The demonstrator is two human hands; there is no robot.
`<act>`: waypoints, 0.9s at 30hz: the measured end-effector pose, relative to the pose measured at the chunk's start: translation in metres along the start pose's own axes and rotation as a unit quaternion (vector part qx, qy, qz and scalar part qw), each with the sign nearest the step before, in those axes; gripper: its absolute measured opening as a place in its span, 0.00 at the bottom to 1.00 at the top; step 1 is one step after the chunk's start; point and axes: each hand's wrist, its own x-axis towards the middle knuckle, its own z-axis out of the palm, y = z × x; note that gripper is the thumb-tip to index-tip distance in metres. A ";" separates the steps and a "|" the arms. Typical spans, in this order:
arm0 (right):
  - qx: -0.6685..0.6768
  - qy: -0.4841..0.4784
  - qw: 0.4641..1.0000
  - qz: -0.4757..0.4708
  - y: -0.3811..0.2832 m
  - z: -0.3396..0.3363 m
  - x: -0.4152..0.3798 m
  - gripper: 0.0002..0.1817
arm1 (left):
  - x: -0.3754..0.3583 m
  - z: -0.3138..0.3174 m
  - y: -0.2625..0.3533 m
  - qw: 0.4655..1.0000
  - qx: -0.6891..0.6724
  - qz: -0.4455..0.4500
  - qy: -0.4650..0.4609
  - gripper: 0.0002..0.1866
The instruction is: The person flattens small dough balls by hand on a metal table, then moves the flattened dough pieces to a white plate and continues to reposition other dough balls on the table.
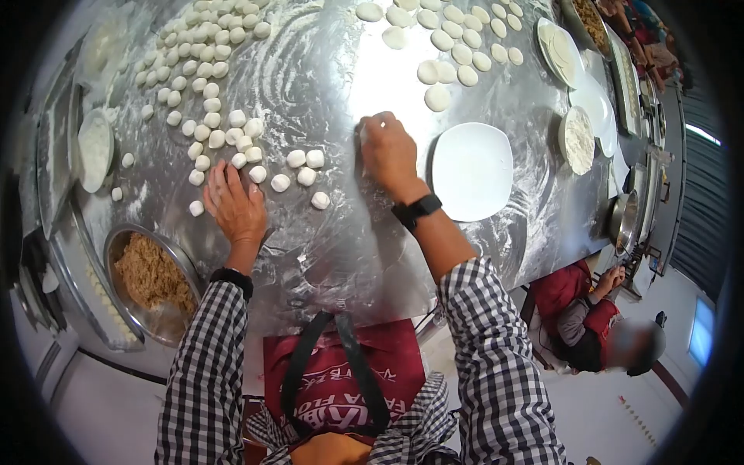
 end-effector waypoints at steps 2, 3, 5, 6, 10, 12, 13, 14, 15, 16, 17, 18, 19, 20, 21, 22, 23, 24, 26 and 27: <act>-0.024 0.035 0.999 0.008 -0.004 0.008 0.010 0.06 | 0.000 0.001 -0.001 1.000 0.008 -0.001 0.000 0.29; -0.024 0.019 1.000 0.005 -0.007 0.009 0.010 0.05 | 0.000 0.002 -0.001 1.000 0.009 -0.001 -0.001 0.29; -0.040 0.002 0.999 -0.022 -0.007 0.008 0.003 0.09 | -0.001 0.002 -0.001 1.000 0.007 0.005 0.002 0.30; -0.046 -0.002 0.999 -0.006 -0.005 0.008 -0.001 0.11 | 0.000 0.002 -0.002 1.000 0.007 0.006 0.005 0.30; -0.060 -0.008 0.998 0.025 -0.009 0.007 -0.006 0.17 | 0.000 0.000 0.000 1.000 0.000 0.001 0.001 0.30; -0.064 0.038 0.996 -0.043 -0.014 0.010 0.004 0.18 | 0.001 -0.001 0.000 1.000 -0.001 0.003 0.006 0.30; -0.005 0.004 0.999 -0.033 -0.018 0.009 0.010 0.18 | 0.001 -0.001 0.000 1.000 0.000 0.000 0.002 0.30; -0.034 0.024 0.998 -0.053 -0.017 0.016 0.017 0.19 | 0.000 -0.001 0.000 1.000 0.002 -0.003 -0.002 0.30; -0.063 0.044 0.994 -0.073 -0.016 0.025 0.025 0.20 | 0.000 -0.001 0.000 1.000 0.003 -0.006 -0.007 0.30; -0.091 0.064 0.989 -0.093 -0.016 0.032 0.029 0.22 | 0.001 -0.002 0.001 1.000 0.003 -0.006 -0.009 0.30; -0.114 -0.004 0.991 -0.064 -0.017 0.038 0.028 0.28 | 0.000 -0.003 0.002 1.000 0.004 -0.005 -0.011 0.30; -0.125 -0.006 0.990 -0.066 -0.020 0.042 0.028 0.29 | 0.001 -0.004 0.001 1.000 0.004 -0.006 -0.012 0.30; -0.136 -0.008 0.988 -0.069 -0.024 0.046 0.029 0.30 | 0.002 -0.004 0.001 1.000 0.002 -0.010 -0.015 0.30; -0.148 -0.011 0.986 -0.070 -0.026 0.049 0.027 0.31 | 0.002 -0.004 0.001 1.000 -0.001 -0.014 -0.019 0.30; -0.157 -0.026 0.985 -0.062 -0.028 0.050 0.027 0.33 | 0.001 -0.003 0.002 1.000 -0.006 -0.016 -0.024 0.30; -0.162 -0.030 0.985 -0.056 -0.029 0.049 0.026 0.33 | 0.001 -0.003 0.003 1.000 -0.009 -0.011 -0.023 0.30; -0.166 -0.034 0.984 -0.051 -0.031 0.050 0.026 0.33 | 0.002 -0.004 0.002 1.000 -0.012 -0.007 -0.021 0.31; -0.168 -0.039 0.984 -0.046 -0.034 0.049 0.027 0.33 | 0.003 -0.005 0.002 1.000 -0.013 -0.004 -0.020 0.31; -0.161 -0.052 0.985 -0.038 -0.036 0.049 0.027 0.34 | 0.003 -0.007 0.000 1.000 -0.013 -0.001 -0.028 0.32; -0.161 -0.055 0.985 -0.036 -0.037 0.048 0.027 0.34 | 0.003 -0.007 0.000 0.999 -0.012 -0.002 -0.031 0.32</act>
